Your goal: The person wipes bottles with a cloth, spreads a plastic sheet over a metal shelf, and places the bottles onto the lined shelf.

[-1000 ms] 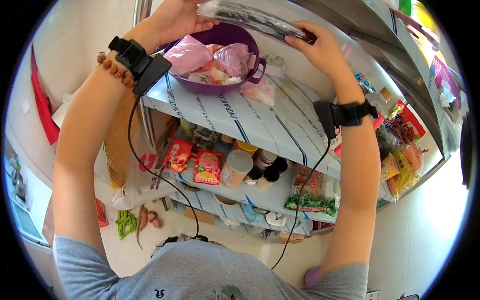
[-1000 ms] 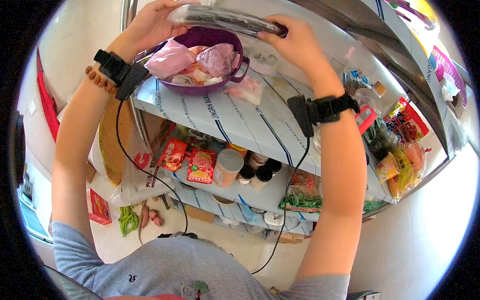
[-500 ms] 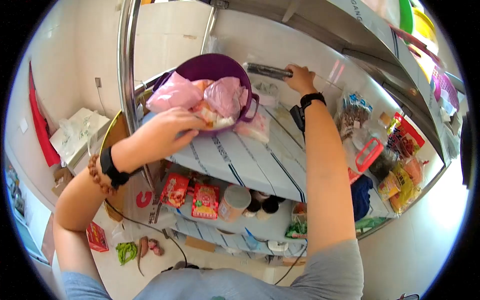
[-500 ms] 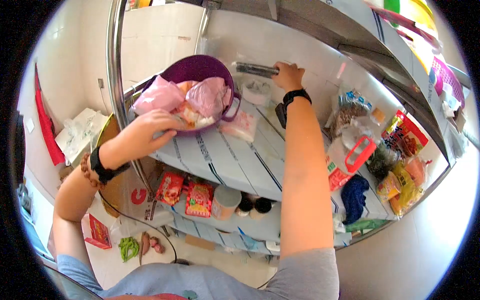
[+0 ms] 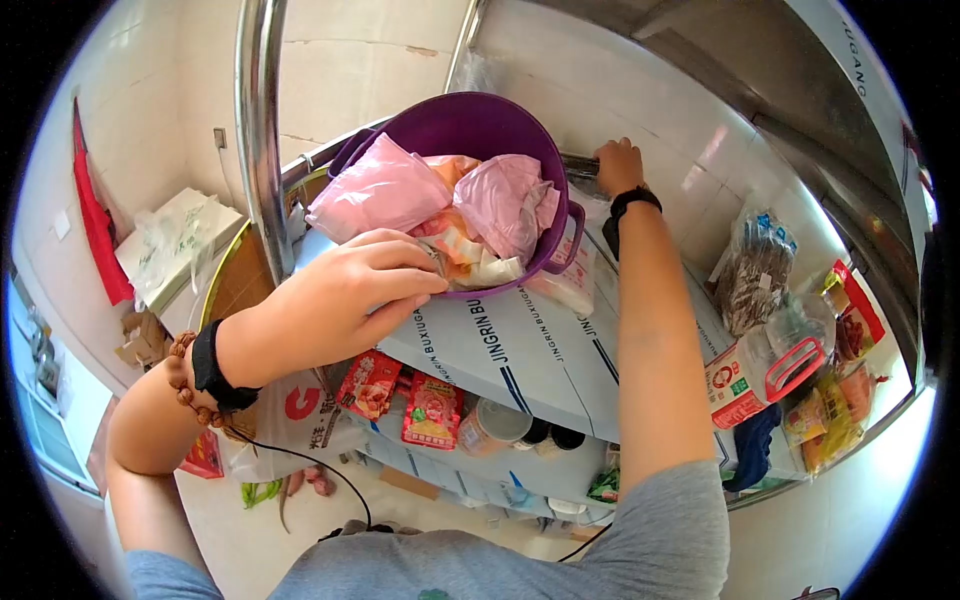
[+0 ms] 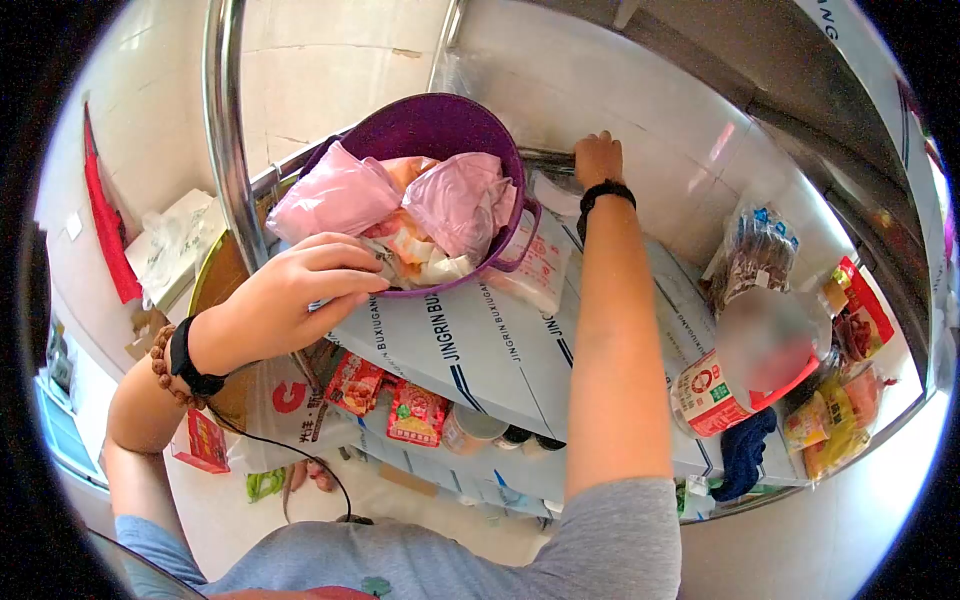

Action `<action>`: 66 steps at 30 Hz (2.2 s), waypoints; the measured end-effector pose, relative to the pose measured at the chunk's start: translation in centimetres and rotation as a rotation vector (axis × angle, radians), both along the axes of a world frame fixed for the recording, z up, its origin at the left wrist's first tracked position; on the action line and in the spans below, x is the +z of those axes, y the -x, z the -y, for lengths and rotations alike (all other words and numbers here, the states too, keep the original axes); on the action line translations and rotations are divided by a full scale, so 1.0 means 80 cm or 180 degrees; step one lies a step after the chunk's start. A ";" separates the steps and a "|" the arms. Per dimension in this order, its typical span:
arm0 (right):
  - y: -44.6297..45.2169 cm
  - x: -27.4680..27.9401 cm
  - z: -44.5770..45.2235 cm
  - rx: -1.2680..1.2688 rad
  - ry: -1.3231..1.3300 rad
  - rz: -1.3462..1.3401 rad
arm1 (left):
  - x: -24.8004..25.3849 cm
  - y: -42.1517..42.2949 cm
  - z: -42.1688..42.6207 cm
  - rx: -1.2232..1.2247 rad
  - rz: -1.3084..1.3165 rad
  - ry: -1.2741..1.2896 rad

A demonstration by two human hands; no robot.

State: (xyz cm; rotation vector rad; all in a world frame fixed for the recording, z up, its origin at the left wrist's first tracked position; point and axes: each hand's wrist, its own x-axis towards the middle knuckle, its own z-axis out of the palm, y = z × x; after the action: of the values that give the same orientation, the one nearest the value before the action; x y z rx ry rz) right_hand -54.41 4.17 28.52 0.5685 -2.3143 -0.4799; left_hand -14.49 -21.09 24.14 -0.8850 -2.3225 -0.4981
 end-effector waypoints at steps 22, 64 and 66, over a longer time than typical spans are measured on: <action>0.033 0.013 0.005 0.0873 0.0764 0.2262 | -0.005 0.006 0.004 -0.0003 -0.0130 0.0015; -0.185 0.039 -0.009 0.0623 0.1949 0.4163 | -0.013 -0.019 -0.007 0.0213 -0.0365 0.0183; -0.209 0.018 -0.028 0.0781 0.0926 0.3605 | -0.015 -0.016 -0.009 0.0249 -0.0348 0.0169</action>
State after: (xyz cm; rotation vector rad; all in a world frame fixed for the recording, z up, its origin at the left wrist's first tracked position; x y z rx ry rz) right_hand -37.65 6.40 29.95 1.1565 -3.1847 0.4356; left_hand -13.21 -20.38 22.90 -0.8218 -2.2696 -0.3481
